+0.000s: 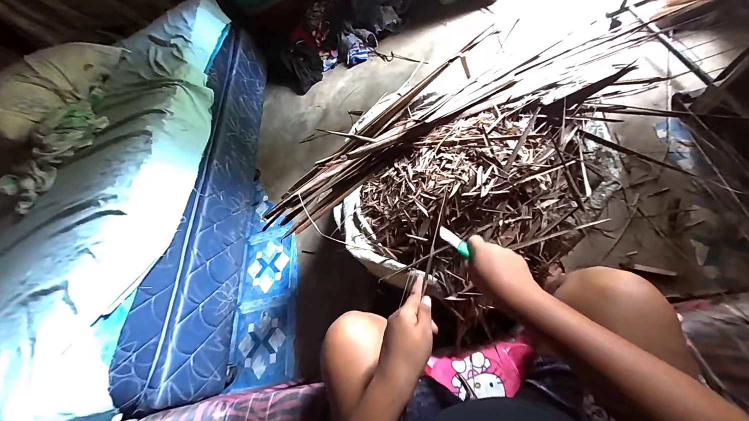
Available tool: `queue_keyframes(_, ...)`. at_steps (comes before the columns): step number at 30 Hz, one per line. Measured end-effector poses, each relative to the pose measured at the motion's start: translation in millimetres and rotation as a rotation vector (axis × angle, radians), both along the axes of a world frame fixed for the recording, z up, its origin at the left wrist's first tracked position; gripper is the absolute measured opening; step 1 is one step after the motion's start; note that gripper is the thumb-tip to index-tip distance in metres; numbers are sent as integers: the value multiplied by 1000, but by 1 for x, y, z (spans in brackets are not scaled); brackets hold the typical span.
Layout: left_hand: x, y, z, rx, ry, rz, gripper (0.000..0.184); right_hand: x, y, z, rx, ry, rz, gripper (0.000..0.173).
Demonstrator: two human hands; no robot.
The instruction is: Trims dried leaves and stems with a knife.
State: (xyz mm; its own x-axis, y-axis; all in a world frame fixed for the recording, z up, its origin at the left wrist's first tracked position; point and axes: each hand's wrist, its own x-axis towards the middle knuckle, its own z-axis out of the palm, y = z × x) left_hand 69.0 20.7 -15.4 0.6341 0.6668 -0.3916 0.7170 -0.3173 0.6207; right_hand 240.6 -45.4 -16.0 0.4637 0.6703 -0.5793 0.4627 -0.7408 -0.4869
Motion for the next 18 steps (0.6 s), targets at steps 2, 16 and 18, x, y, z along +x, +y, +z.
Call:
queue_keyframes(2,0,3,0,20,16,17,41,-18,-9,10,38,107,123,33)
queue_keyframes(16,3,0,3,-3,-2,-7,41,-16,-8,14,42,74,88,31)
queue_keyframes(18,6,2,4,13,40,-4,33,-36,-14,17,39,165,200,31)
